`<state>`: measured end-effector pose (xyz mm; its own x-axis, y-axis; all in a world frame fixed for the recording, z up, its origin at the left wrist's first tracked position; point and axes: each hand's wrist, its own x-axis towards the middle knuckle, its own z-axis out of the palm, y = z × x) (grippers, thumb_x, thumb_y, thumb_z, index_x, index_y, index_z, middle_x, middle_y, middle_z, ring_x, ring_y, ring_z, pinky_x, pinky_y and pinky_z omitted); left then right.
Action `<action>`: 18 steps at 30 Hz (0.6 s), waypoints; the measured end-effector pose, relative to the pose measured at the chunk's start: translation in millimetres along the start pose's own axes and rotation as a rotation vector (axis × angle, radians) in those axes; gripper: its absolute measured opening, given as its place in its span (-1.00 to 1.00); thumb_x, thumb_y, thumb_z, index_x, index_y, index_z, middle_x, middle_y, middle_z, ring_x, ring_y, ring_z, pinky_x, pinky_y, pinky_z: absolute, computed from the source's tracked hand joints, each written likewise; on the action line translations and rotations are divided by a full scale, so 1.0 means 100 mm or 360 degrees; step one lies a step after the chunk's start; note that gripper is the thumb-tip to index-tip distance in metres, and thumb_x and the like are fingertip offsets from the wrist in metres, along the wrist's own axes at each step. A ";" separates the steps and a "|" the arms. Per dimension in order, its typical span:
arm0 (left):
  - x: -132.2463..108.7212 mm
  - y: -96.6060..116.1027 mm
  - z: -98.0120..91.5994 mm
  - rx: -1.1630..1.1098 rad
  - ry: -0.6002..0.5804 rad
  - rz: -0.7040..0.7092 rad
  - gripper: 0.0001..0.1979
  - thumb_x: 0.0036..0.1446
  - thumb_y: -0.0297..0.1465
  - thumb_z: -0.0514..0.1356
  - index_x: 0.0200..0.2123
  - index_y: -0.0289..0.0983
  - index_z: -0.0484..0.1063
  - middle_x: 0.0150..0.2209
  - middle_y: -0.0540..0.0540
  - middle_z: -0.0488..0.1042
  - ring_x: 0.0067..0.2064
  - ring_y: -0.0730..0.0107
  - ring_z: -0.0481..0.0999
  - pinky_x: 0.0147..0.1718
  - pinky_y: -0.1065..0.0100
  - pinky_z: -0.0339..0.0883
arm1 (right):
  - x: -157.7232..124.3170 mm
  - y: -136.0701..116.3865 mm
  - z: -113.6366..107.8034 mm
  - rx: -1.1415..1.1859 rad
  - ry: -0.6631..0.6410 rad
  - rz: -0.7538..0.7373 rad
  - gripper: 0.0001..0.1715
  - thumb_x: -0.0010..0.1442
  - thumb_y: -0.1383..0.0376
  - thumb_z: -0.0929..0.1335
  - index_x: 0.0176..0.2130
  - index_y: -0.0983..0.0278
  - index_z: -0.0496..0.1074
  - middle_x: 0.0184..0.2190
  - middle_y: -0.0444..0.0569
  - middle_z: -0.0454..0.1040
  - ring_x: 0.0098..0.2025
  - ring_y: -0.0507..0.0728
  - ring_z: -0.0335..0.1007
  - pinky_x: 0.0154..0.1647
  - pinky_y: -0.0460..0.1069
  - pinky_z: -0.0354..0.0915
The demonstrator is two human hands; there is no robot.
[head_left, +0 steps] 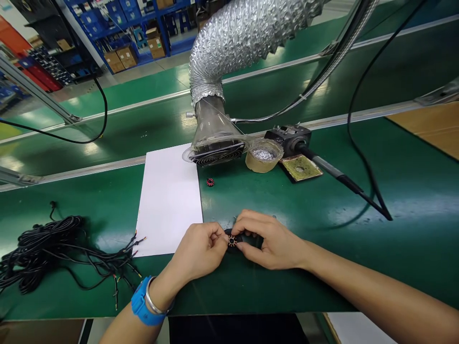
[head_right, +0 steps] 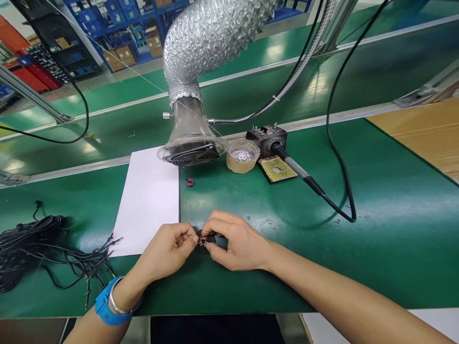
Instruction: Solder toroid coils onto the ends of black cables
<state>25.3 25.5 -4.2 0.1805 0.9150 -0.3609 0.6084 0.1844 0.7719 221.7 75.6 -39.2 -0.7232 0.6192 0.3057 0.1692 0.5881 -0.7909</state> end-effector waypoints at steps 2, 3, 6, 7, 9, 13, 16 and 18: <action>-0.01 -0.02 -0.02 -0.0026 0.0015 -0.0008 -0.81 0.18 -0.38 0.05 -0.45 -0.27 0.37 -0.60 0.09 0.28 -0.59 0.55 0.26 -0.62 0.51 0.04 | -0.03 -0.01 -0.01 -0.0031 0.0092 -0.0010 -0.83 0.08 0.43 0.32 -0.25 0.30 0.38 -0.38 -0.04 0.39 -0.38 0.05 0.27 -0.39 -0.05 0.23; -0.01 -0.03 -0.03 -0.0034 0.0015 -0.0004 -0.81 0.19 -0.38 0.04 -0.45 -0.27 0.36 -0.60 0.09 0.28 -0.59 0.54 0.27 -0.61 0.51 0.05 | -0.04 -0.01 0.00 -0.0053 0.0136 -0.0026 -0.85 0.09 0.43 0.32 -0.26 0.30 0.38 -0.39 -0.04 0.39 -0.39 0.04 0.27 -0.39 -0.05 0.24; -0.01 -0.01 -0.05 -0.0027 0.0000 0.0037 -0.81 0.19 -0.40 0.03 -0.45 -0.26 0.34 -0.62 0.10 0.25 -0.60 0.54 0.25 -0.62 0.51 0.04 | -0.06 -0.04 0.03 -0.0146 0.0256 -0.0111 -0.90 0.17 0.44 0.30 -0.29 0.29 0.40 -0.43 -0.06 0.39 -0.39 0.03 0.29 -0.38 -0.06 0.25; -0.01 0.00 -0.05 -0.0012 0.0000 0.0059 -0.81 0.19 -0.41 0.03 -0.46 -0.26 0.34 -0.62 0.10 0.24 -0.60 0.55 0.23 -0.62 0.51 0.03 | -0.07 -0.06 0.05 -0.0197 0.0290 -0.0141 -0.89 0.19 0.44 0.30 -0.29 0.28 0.41 -0.44 -0.06 0.39 -0.39 0.03 0.29 -0.38 -0.07 0.24; -0.01 0.02 -0.06 0.0032 0.0021 0.0110 -0.81 0.18 -0.42 0.04 -0.47 -0.27 0.33 -0.61 0.10 0.24 -0.59 0.55 0.20 -0.62 0.51 0.03 | -0.06 -0.09 0.08 -0.0350 0.0338 -0.0194 -0.88 0.21 0.44 0.29 -0.29 0.28 0.42 -0.45 -0.07 0.39 -0.41 0.03 0.28 -0.39 -0.06 0.23; -0.07 0.04 -0.05 0.0072 0.0027 0.0114 -0.81 0.17 -0.39 0.08 -0.50 -0.26 0.32 -0.61 0.10 0.23 -0.58 0.56 0.19 -0.62 0.52 0.04 | -0.05 -0.16 0.12 -0.0840 0.0338 -0.0331 -0.82 0.22 0.43 0.28 -0.39 0.30 0.44 -0.52 -0.06 0.35 -0.46 0.07 0.19 -0.46 0.00 0.11; -0.17 0.06 0.00 0.0137 0.0040 0.0140 -0.84 0.07 -0.39 0.18 -0.52 -0.26 0.30 -0.61 0.09 0.28 -0.59 0.56 0.23 -0.62 0.52 0.09 | -0.05 -0.21 0.13 -0.1147 0.0305 -0.0484 -0.72 0.22 0.46 0.27 -0.50 0.30 0.40 -0.58 -0.07 0.28 -0.49 0.08 0.10 -0.48 0.04 0.01; -0.22 0.06 0.05 0.0253 0.0133 0.0218 -0.86 0.01 -0.40 0.22 -0.53 -0.26 0.33 -0.59 0.06 0.33 -0.57 0.55 0.27 -0.60 0.51 0.12 | -0.05 -0.21 0.13 -0.1206 0.0278 -0.0525 -0.69 0.22 0.47 0.24 -0.52 0.29 0.38 -0.59 -0.07 0.25 -0.50 0.08 0.07 -0.48 0.04 -0.03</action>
<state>28.7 4.6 6.2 0.2092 0.9554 -0.2086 0.6978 0.0036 0.7163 212.8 53.5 -30.5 -0.7110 0.3896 0.5855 0.4161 0.9042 -0.0963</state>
